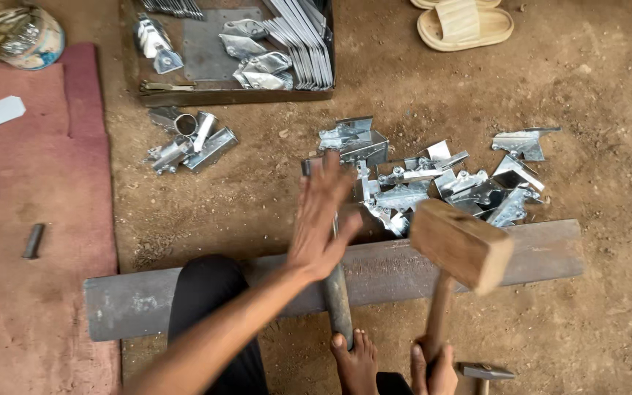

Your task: The person sits on the ground with a metal pipe across their lap and hammers a galvanized metal fitting onto the end of the pipe using a wooden mallet. They reposition the fitting and pipe between strikes and reach into a pile of similar metal fittings on the ground.

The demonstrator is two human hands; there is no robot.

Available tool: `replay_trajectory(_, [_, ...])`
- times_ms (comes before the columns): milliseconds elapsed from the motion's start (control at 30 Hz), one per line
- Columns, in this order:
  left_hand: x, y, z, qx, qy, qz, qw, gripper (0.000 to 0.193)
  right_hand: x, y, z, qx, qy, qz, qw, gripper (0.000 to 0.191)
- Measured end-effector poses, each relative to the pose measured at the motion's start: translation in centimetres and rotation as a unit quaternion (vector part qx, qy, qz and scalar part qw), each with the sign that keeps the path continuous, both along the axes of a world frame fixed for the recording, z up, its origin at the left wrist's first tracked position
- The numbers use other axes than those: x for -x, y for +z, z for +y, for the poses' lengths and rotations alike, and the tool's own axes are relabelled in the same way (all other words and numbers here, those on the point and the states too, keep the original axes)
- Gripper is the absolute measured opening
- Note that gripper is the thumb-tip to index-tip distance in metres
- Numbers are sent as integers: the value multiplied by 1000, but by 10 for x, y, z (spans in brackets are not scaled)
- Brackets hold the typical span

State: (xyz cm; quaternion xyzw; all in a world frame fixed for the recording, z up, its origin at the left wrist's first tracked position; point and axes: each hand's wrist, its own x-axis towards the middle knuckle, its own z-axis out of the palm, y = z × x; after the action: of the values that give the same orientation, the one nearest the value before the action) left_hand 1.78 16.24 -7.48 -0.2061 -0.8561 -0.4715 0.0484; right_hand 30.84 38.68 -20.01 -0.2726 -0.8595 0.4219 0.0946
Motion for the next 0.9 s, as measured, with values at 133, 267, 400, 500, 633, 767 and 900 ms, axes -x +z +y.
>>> replay_trajectory(133, [28,19,38,-284,304,-321,851,92,25,21,-8,-10,31,-49,998,20])
replay_trajectory(267, [59,2,38,-407,341,-494,688,94,58,55,1,-211,90,168,959,9])
replay_trajectory(400, [71,-17,38,-400,345,-533,661,91,91,90,5,24,91,396,914,27])
replay_trajectory(500, [77,-24,39,-366,361,-470,718,83,114,93,-8,162,106,375,907,30])
replay_trajectory(633, [83,-32,35,-398,354,-461,709,79,131,69,-27,-62,101,102,988,6])
replay_trajectory(767, [85,-35,32,-397,361,-429,727,80,133,44,-28,56,51,341,937,23])
replay_trajectory(900, [87,-37,28,-353,367,-447,736,82,129,36,-28,123,101,295,942,18])
